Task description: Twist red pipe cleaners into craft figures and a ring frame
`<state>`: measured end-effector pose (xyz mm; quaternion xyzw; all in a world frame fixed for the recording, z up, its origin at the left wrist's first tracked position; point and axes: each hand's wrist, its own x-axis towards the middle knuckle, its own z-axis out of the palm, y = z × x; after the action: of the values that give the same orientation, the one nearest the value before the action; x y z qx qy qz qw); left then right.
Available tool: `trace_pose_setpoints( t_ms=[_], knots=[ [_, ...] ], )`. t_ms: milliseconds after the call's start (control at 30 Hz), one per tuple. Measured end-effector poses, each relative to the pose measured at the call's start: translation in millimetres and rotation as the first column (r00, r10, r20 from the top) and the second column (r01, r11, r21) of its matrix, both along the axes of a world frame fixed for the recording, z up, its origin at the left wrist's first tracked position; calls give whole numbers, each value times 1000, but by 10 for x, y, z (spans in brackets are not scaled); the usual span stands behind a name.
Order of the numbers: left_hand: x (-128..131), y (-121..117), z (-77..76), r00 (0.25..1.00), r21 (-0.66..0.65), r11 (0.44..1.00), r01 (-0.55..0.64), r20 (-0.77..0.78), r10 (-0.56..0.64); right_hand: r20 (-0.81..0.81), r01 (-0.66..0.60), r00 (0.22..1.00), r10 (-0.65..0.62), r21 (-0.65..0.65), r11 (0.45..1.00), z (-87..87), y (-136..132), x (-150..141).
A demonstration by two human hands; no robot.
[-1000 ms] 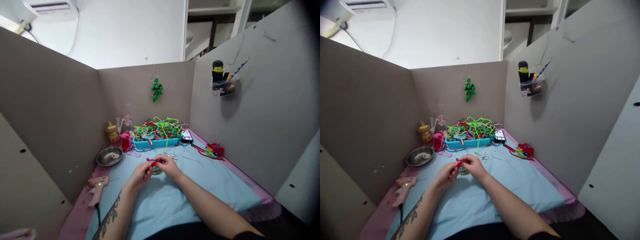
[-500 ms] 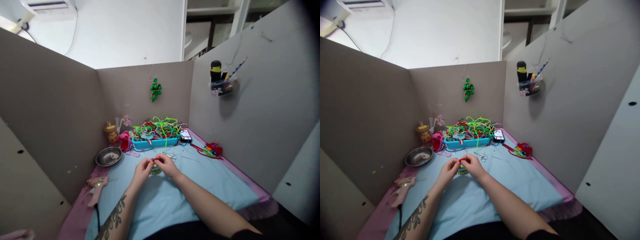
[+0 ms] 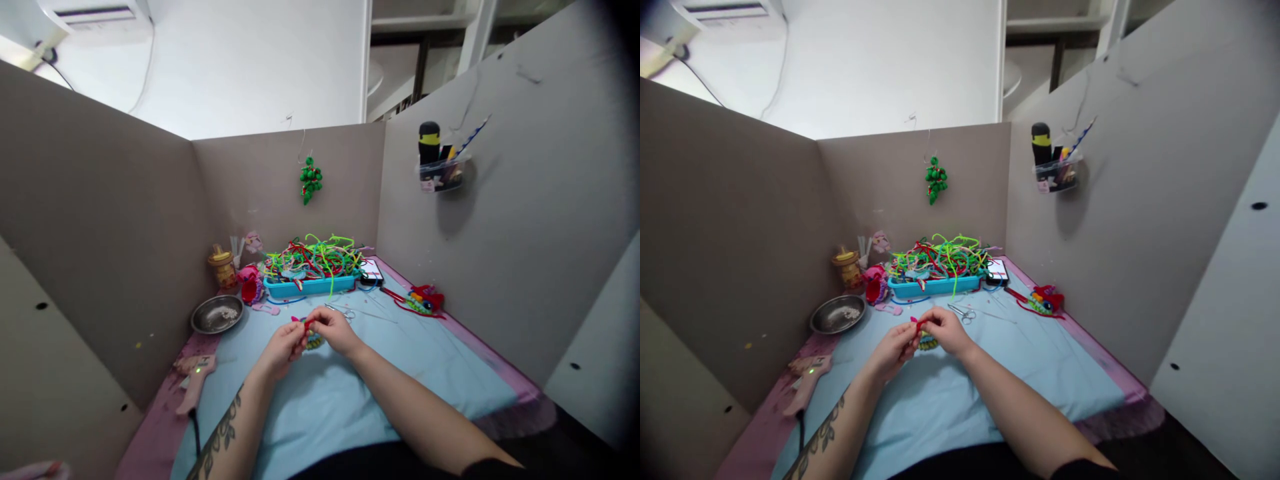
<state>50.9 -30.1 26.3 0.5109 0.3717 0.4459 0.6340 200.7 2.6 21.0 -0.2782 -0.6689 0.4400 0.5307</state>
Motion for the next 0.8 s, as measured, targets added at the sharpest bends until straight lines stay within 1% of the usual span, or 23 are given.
trace_pose_setpoints(
  t_ms=[100, 167, 233, 300, 367, 433, 533, 600, 733, 800],
  knots=[
    [31, 50, -57, 990, 104, 991, -86, -98, 97, -10, 21, 1000, -21, -30, 999, -22, 20, -13],
    [36, 80, -84, 976, 155, 980, -124, -161, 149, 12, 50, 999, -50, -14, 999, -27, 21, -17],
    [31, 94, -97, 964, 178, 974, -141, -199, 175, 45, 80, 996, -81, 19, 997, -13, 7, -13],
    [24, 92, -97, 961, 177, 973, -150, -203, 185, 66, 84, 994, -87, 46, 995, 9, -14, -4],
    [24, 79, -90, 968, 154, 976, -157, -172, 183, 71, 61, 995, -66, 64, 996, 22, -26, 3],
    [30, 65, -79, 977, 122, 979, -161, -119, 175, 53, 30, 998, -33, 56, 998, 12, -20, 3],
    [36, 42, -54, 989, 70, 990, -124, -71, 129, -28, -24, 999, 23, -37, 999, -31, 13, -7],
    [35, 25, -34, 994, 43, 996, -84, -60, 86, -54, -52, 997, 48, -65, 997, -50, 29, -10],
    [25, -9, -3, 998, 37, 999, -24, -52, 26, -39, -79, 996, 78, -32, 996, -29, 19, -6],
    [25, -13, -2, 998, 34, 999, -15, -65, 17, -67, -111, 992, 106, -71, 991, -12, 9, -8]
  ],
)
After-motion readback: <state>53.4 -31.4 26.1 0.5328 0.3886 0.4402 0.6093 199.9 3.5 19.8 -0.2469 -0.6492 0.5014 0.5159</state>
